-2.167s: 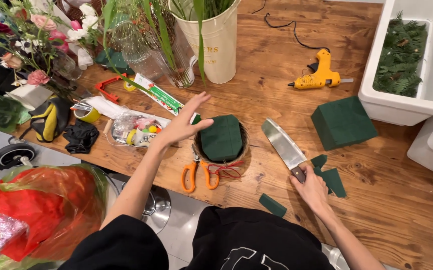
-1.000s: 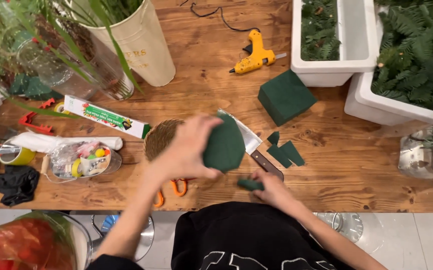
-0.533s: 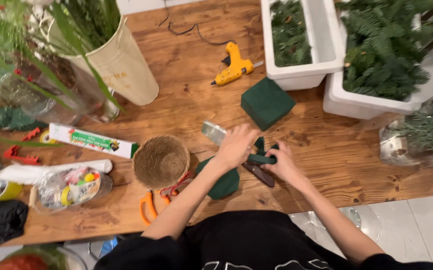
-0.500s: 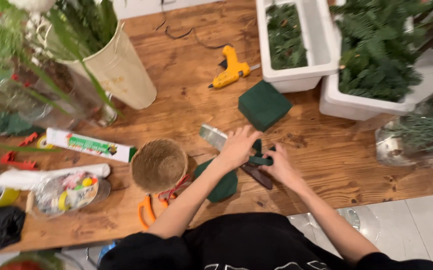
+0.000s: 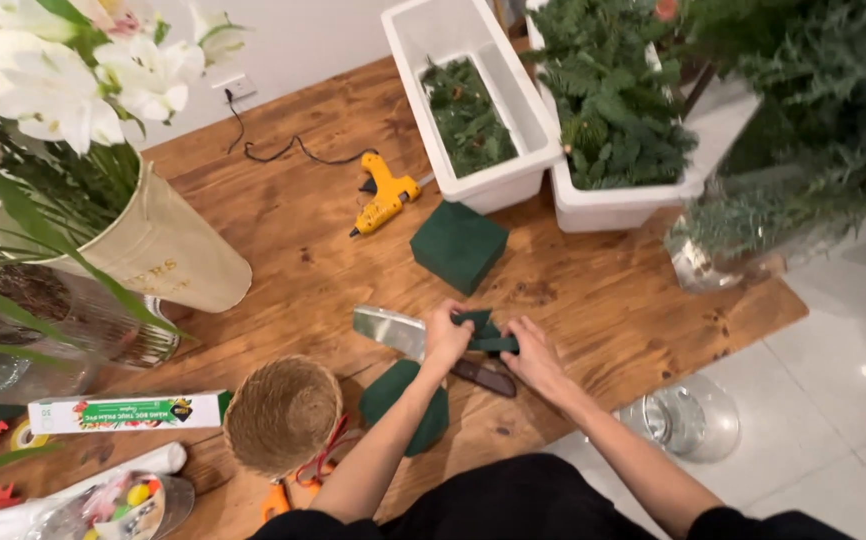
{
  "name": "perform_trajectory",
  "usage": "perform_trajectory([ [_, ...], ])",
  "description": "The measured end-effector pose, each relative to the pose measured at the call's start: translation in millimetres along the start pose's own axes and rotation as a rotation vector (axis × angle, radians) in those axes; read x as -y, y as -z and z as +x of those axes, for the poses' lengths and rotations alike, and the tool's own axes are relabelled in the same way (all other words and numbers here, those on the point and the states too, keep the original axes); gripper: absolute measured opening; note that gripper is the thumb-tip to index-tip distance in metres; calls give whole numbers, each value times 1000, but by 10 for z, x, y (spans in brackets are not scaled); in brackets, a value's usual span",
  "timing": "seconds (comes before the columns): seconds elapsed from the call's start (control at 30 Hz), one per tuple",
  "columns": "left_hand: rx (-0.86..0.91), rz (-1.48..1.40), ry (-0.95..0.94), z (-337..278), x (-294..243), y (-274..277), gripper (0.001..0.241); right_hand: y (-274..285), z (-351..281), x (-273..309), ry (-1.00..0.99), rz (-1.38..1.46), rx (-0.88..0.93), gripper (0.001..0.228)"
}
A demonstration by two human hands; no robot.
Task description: The person cuts a block of green floral foam into smaller pieces using a large knife on a wooden table. They then place a piece of the foam into a small woven basket and search through a red plastic bag containing various colorful items.
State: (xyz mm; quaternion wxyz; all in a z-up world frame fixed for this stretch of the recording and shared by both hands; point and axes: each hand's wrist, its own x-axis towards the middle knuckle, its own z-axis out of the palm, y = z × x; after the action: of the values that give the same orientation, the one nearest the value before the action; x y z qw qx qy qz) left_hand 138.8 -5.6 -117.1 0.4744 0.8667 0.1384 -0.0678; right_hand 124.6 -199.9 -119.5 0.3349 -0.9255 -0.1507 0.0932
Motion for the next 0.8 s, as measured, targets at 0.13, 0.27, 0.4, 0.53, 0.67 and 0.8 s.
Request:
perform_trajectory([
  [0.13, -14, -471, 240, -38, 245, -186, 29, 323, -112, 528, -63, 55, 122, 88],
  [0.27, 12, -506, 312, -165, 128, -181, 33, 127, 65, 487, -83, -277, 199, 75],
  [0.4, -45, -537, 318, -246, 51, -169, 28, 65, 71, 393, -74, -332, 168, 65],
  [0.53, -94, -572, 313, -266, 33, -266, 25, 309, -112, 501, -164, -225, 124, 67],
  [0.67, -75, -609, 329, -256, 53, -631, 26, 311, -243, 135, -240, -213, 44, 57],
  [0.8, -125, -811, 350, -334, -138, -995, 31, 119, -234, -645, -419, 261, -200, 59],
])
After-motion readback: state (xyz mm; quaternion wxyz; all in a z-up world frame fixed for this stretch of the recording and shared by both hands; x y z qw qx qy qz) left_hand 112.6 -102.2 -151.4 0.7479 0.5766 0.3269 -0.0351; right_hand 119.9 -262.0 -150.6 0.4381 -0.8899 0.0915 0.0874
